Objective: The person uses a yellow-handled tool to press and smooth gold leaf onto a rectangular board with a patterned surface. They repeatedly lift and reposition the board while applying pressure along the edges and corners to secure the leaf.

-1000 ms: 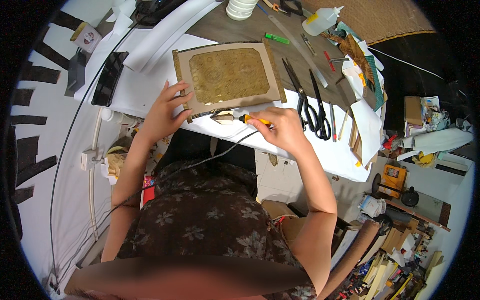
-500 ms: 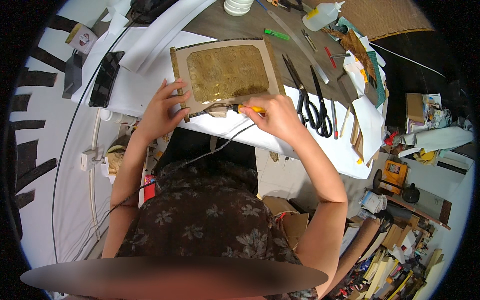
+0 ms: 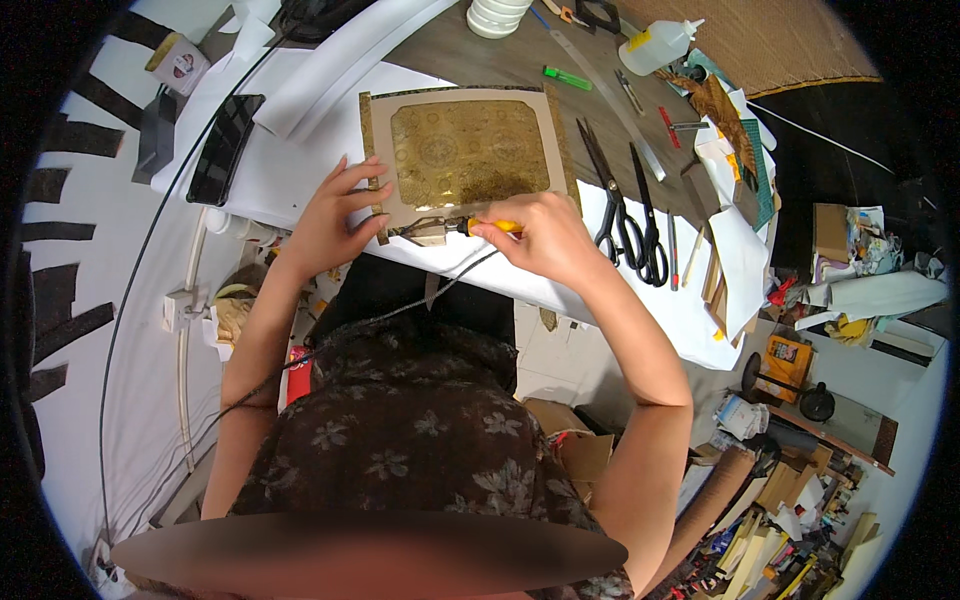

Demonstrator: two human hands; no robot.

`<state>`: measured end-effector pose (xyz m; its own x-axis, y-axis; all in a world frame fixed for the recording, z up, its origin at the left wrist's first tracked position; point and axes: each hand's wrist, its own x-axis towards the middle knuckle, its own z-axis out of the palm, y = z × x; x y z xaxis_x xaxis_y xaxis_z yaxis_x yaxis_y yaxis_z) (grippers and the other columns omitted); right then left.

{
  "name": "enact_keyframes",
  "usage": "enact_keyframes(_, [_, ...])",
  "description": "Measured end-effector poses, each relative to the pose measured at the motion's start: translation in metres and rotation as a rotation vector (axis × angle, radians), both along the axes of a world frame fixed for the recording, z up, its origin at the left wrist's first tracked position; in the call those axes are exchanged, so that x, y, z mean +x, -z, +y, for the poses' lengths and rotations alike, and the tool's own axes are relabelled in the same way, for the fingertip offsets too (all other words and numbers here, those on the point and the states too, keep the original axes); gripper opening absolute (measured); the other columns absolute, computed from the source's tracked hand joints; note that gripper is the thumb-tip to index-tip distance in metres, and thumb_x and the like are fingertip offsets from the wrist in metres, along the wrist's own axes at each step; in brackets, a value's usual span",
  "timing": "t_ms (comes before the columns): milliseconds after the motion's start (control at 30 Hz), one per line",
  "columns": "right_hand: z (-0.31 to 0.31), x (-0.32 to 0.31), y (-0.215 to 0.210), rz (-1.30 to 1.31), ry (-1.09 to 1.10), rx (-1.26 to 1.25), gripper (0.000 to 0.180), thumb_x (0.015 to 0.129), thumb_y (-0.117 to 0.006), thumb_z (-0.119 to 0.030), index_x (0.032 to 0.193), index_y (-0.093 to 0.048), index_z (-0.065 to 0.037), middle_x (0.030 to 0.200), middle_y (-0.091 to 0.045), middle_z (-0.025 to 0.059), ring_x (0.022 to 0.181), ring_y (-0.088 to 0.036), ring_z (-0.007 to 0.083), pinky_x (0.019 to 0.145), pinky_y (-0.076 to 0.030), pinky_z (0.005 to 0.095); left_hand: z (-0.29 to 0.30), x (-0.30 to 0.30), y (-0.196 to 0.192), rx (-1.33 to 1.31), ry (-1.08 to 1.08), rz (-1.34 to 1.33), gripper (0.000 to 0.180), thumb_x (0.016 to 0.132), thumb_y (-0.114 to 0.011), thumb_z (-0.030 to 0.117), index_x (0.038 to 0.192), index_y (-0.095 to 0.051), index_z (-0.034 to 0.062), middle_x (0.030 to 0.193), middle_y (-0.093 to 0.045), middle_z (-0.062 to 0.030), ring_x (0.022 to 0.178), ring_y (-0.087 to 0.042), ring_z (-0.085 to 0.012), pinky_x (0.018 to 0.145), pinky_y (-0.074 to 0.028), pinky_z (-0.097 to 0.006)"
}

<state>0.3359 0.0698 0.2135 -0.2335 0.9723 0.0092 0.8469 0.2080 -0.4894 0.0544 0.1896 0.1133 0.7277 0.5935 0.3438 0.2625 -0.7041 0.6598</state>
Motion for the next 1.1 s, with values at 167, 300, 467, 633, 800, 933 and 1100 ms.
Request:
enact_keyframes(167, [0.006, -0.010, -0.001, -0.023, 0.003, 0.023, 0.021, 0.090, -0.076, -0.028, 0.082, -0.075, -0.009, 0.072, -0.071, 0.0108, 0.063, -0.067, 0.0298, 0.057, -0.051, 0.0399, 0.000, 0.001, 0.003, 0.004, -0.004, 0.009, 0.029, 0.087, -0.073, 0.009, 0.117, -0.073, 0.0097, 0.133, -0.062, -0.0082, 0.138, -0.051, -0.0282, 0.122, -0.030, -0.052])
enact_keyframes(300, [0.008, -0.008, 0.004, 0.060, 0.042, 0.004, 0.018, 0.091, -0.076, -0.026, 0.087, -0.077, -0.009, 0.076, -0.073, 0.0118, 0.065, -0.069, 0.0296, 0.059, -0.053, 0.0376, 0.002, 0.002, 0.004, 0.017, -0.011, 0.007, 0.026, 0.087, -0.073, 0.010, 0.113, -0.075, 0.0092, 0.130, -0.063, -0.0076, 0.138, -0.051, -0.0280, 0.122, -0.030, -0.052])
enact_keyframes(467, [-0.020, 0.014, 0.001, 0.327, 0.325, 0.144, 0.017, 0.092, -0.077, -0.019, 0.095, -0.079, -0.002, 0.081, -0.077, 0.0091, 0.067, -0.070, 0.0146, 0.061, -0.054, 0.0275, 0.015, -0.010, 0.001, 0.030, -0.037, 0.052, 0.019, 0.083, -0.081, 0.011, 0.101, -0.078, 0.0084, 0.133, -0.063, -0.0070, 0.137, -0.053, -0.0296, 0.122, -0.027, -0.056])
enact_keyframes(633, [-0.068, 0.018, -0.012, 0.218, 0.378, 0.170, 0.017, 0.091, -0.078, -0.016, 0.094, -0.079, 0.001, 0.087, -0.078, 0.0140, 0.067, -0.071, 0.0154, 0.061, -0.055, 0.0271, 0.008, -0.003, -0.025, 0.107, -0.060, 0.016, 0.031, 0.078, -0.079, 0.004, 0.108, -0.073, 0.0051, 0.137, -0.058, -0.0127, 0.139, -0.048, -0.0329, 0.123, -0.029, -0.052])
enact_keyframes(800, [-0.082, 0.003, -0.003, 0.087, 0.270, 0.121, 0.015, 0.089, -0.079, -0.014, 0.094, -0.079, 0.000, 0.084, -0.076, 0.0144, 0.065, -0.072, 0.0234, 0.058, -0.055, 0.0307, -0.027, 0.032, -0.035, 0.020, 0.186, -0.027, 0.057, 0.083, -0.058, -0.006, 0.138, -0.056, 0.0034, 0.145, -0.054, -0.0183, 0.145, -0.042, -0.0332, 0.125, -0.026, -0.051])
enact_keyframes(933, [-0.069, 0.004, 0.006, 0.002, 0.207, 0.159, 0.018, 0.088, -0.079, -0.022, 0.091, -0.080, -0.004, 0.076, -0.074, 0.0108, 0.056, -0.067, 0.0251, 0.051, -0.052, 0.0333, -0.029, 0.039, -0.014, -0.214, 0.218, -0.030, 0.061, 0.081, -0.050, -0.010, 0.141, -0.051, -0.0016, 0.140, -0.057, -0.0228, 0.140, -0.046, -0.0359, 0.127, -0.020, -0.052])
enact_keyframes(1100, [-0.059, 0.001, 0.011, 0.009, 0.243, 0.131, 0.016, 0.089, -0.078, -0.023, 0.087, -0.079, -0.007, 0.073, -0.072, 0.0100, 0.056, -0.067, 0.0273, 0.052, -0.052, 0.0361, -0.028, 0.040, -0.007, -0.212, 0.224, -0.011, 0.061, 0.081, -0.047, -0.010, 0.141, -0.050, -0.0014, 0.138, -0.058, -0.0239, 0.139, -0.047, -0.0365, 0.127, -0.018, -0.052])
